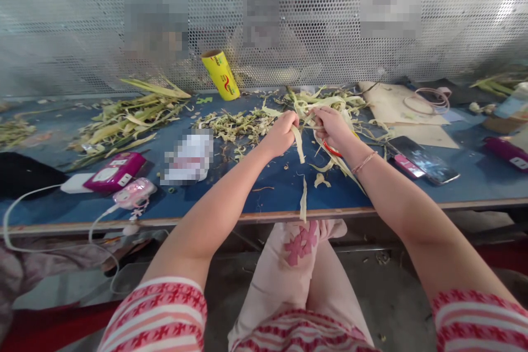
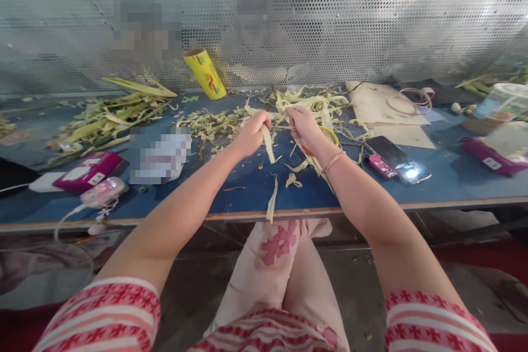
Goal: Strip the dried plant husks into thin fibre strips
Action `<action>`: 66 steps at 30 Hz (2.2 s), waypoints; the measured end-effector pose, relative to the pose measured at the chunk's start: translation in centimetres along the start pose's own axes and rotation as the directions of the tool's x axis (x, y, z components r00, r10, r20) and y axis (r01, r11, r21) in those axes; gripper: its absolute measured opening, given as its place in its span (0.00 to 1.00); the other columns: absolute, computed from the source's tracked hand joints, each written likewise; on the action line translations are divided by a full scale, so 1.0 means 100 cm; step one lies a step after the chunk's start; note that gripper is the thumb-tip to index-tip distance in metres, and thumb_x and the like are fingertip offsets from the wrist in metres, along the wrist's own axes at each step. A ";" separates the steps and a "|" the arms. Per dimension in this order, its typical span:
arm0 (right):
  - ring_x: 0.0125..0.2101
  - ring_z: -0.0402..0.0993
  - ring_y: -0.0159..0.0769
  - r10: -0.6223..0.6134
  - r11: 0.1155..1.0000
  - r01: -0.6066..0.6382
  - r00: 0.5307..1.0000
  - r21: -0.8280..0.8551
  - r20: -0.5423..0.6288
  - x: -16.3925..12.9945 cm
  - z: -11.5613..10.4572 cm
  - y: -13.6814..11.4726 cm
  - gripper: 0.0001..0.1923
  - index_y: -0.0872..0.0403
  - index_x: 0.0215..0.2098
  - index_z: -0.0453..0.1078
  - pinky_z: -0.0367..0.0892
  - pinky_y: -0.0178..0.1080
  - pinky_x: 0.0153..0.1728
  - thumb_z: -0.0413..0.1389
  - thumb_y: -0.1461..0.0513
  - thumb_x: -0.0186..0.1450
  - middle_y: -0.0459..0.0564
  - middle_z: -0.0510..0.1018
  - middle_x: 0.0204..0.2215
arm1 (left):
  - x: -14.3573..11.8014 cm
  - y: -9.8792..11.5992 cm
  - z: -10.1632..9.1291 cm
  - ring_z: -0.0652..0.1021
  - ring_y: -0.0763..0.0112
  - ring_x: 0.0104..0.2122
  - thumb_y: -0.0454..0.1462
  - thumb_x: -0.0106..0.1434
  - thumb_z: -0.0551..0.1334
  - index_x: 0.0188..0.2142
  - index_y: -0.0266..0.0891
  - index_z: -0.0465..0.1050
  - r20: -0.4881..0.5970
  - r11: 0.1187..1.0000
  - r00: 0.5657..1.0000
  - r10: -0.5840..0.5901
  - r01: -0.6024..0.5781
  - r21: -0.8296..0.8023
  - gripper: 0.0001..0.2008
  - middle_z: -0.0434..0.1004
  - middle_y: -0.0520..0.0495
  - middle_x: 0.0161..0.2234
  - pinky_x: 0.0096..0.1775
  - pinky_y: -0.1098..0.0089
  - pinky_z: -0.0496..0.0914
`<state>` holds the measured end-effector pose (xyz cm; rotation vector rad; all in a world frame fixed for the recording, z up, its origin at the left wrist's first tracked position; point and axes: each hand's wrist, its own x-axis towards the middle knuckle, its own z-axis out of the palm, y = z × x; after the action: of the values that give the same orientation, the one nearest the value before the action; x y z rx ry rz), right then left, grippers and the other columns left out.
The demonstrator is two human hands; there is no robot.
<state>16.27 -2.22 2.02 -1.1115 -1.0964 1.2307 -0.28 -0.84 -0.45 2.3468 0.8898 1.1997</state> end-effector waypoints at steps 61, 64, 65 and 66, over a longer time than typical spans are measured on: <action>0.11 0.41 0.19 0.046 0.999 -0.046 0.996 0.000 0.071 0.000 -0.002 0.000 0.13 0.57 0.31 0.67 0.39 0.26 0.13 0.47 0.66 0.72 0.35 0.55 0.13 | 0.001 -0.012 0.014 0.70 0.77 0.26 0.42 0.50 0.71 0.24 0.35 0.73 0.195 0.780 0.908 -0.370 0.418 -0.465 0.13 0.73 0.50 0.28 0.34 0.69 0.65; 0.11 0.41 0.19 0.045 0.999 -0.045 0.995 -0.001 0.083 0.000 -0.003 0.001 0.13 0.57 0.31 0.66 0.39 0.27 0.13 0.46 0.66 0.72 0.35 0.55 0.13 | 0.002 -0.010 0.014 0.70 0.77 0.26 0.41 0.49 0.71 0.25 0.35 0.75 0.183 0.765 0.902 -0.391 0.429 -0.480 0.11 0.74 0.50 0.26 0.33 0.70 0.64; 0.11 0.41 0.19 0.046 0.999 -0.046 0.995 -0.002 0.083 0.000 -0.003 0.001 0.13 0.57 0.31 0.66 0.39 0.27 0.13 0.46 0.66 0.72 0.35 0.55 0.13 | 0.002 -0.009 0.013 0.69 0.77 0.25 0.41 0.50 0.70 0.25 0.35 0.75 0.174 0.776 0.904 -0.391 0.425 -0.465 0.10 0.73 0.51 0.25 0.32 0.70 0.63; 0.11 0.41 0.19 0.048 0.999 -0.048 0.996 -0.003 0.081 0.000 -0.002 0.001 0.13 0.57 0.30 0.66 0.39 0.27 0.13 0.46 0.66 0.72 0.35 0.54 0.13 | 0.002 -0.007 0.012 0.68 0.78 0.24 0.40 0.50 0.70 0.25 0.36 0.75 0.166 0.791 0.908 -0.385 0.418 -0.447 0.10 0.72 0.51 0.24 0.31 0.71 0.62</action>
<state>16.48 -2.25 1.91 -1.1027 -1.1369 1.3227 0.52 -0.20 -1.44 1.6862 0.8925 1.0103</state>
